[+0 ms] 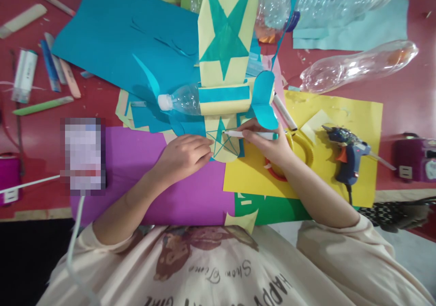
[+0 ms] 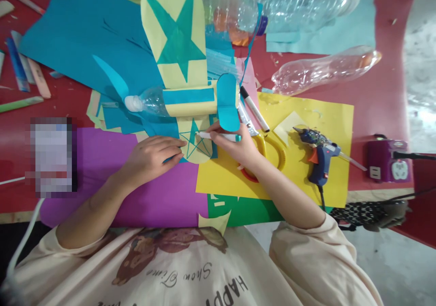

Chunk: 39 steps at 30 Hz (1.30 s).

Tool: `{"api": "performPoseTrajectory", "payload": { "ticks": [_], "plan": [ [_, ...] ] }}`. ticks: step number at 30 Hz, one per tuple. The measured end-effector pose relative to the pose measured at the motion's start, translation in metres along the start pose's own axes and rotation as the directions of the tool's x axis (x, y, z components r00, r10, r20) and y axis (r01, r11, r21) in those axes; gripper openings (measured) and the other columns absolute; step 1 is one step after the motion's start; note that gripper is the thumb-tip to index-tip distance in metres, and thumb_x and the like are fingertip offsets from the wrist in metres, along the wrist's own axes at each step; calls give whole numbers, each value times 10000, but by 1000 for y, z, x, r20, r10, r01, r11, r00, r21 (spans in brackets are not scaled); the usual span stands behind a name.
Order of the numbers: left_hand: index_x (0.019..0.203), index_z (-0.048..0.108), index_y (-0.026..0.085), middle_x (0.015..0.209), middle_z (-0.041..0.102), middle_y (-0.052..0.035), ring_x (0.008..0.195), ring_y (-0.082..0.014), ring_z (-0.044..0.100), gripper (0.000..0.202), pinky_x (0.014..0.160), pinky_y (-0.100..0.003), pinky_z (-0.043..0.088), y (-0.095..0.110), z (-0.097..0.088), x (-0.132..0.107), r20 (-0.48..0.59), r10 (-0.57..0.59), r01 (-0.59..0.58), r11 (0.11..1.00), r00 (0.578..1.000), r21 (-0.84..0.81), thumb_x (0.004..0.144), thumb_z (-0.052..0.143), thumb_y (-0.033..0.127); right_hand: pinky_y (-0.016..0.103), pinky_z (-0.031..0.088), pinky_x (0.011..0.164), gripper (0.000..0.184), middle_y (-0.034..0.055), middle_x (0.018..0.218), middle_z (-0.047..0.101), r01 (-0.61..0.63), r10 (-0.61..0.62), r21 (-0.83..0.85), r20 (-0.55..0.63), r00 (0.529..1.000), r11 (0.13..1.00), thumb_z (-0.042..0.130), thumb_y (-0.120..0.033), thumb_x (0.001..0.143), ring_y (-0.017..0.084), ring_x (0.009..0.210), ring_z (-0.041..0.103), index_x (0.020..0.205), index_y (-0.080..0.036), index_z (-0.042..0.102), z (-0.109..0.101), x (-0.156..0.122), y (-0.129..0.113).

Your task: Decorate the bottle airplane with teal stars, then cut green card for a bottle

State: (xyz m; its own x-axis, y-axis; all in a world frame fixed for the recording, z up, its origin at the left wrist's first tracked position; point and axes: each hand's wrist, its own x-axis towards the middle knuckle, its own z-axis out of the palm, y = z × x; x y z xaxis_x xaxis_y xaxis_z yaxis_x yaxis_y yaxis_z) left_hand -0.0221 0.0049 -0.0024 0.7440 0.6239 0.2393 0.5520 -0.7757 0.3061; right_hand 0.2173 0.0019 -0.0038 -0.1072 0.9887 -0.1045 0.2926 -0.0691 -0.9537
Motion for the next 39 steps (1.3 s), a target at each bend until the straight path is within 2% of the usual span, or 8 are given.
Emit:
{"api": "performPoseTrajectory", "payload": {
  "ticks": [2, 8, 17, 23, 25, 30, 34, 39],
  "plan": [
    [866, 729, 171, 978, 778, -60, 926, -189, 736, 328, 820, -315, 575, 0, 0, 0, -8, 11, -11, 1000, 1000, 3, 1003, 435, 222, 315, 537, 684, 104, 28, 810, 741, -21, 22, 15, -35, 999, 1000, 632, -288, 801, 182, 723, 666, 794, -218, 709, 1, 0, 2],
    [853, 721, 163, 968, 779, -63, 905, -193, 740, 318, 802, -315, 574, 0, 0, 1, -36, 20, -20, 1000, 999, 2, 998, 442, 207, 330, 544, 712, 130, 34, 813, 745, -8, 8, -9, -25, 1000, 1000, 631, -308, 799, 200, 772, 690, 795, -203, 707, 2, 0, 3],
    [869, 725, 167, 993, 777, -66, 934, -195, 735, 317, 824, -321, 565, -1, 0, 1, -3, 2, -2, 1000, 1000, -8, 1000, 440, 214, 304, 491, 615, 155, 24, 695, 691, 33, -28, -61, 76, 997, 998, 606, -311, 778, 181, 667, 623, 710, -207, 699, 0, -1, -6],
    [863, 722, 160, 988, 777, -68, 914, -200, 739, 308, 798, -324, 572, 1, 1, 0, -23, 9, -9, 1000, 1000, -6, 997, 450, 211, 276, 426, 534, 164, 9, 642, 641, -5, 18, -101, 126, 992, 995, 596, -299, 775, 151, 602, 553, 683, -200, 690, -1, -3, -9],
    [874, 725, 164, 991, 777, -68, 922, -200, 738, 314, 809, -325, 574, 0, 1, 0, -15, 4, -4, 1000, 1000, -6, 1000, 443, 216, 280, 442, 550, 149, 10, 649, 656, 7, 1, -66, 107, 994, 998, 604, -293, 769, 156, 611, 571, 686, -204, 690, 0, -2, -8],
    [909, 736, 176, 992, 777, -66, 953, -195, 733, 327, 844, -327, 578, -1, 0, 0, 24, -14, 14, 1000, 1000, -13, 1003, 427, 225, 324, 526, 682, 90, 29, 786, 731, -11, 12, 22, -50, 999, 1000, 625, -272, 794, 183, 700, 655, 771, -216, 691, 2, -1, 0],
    [899, 736, 176, 995, 776, -66, 954, -193, 731, 329, 851, -328, 579, -1, 0, 1, 29, -19, 19, 1000, 999, -17, 1004, 428, 228, 337, 541, 728, 93, 33, 816, 735, -8, 9, 11, -40, 999, 1000, 628, -280, 810, 194, 757, 679, 790, -215, 692, 3, -1, 3],
    [894, 733, 162, 992, 777, -68, 937, -198, 736, 329, 833, -329, 584, 0, 0, 1, -3, 1, -1, 1000, 1000, -16, 1004, 429, 224, 335, 533, 714, 122, 34, 774, 722, 7, -7, 2, -21, 1000, 1000, 620, -298, 800, 193, 734, 669, 770, -205, 692, 3, -1, 1]
  ]
}}
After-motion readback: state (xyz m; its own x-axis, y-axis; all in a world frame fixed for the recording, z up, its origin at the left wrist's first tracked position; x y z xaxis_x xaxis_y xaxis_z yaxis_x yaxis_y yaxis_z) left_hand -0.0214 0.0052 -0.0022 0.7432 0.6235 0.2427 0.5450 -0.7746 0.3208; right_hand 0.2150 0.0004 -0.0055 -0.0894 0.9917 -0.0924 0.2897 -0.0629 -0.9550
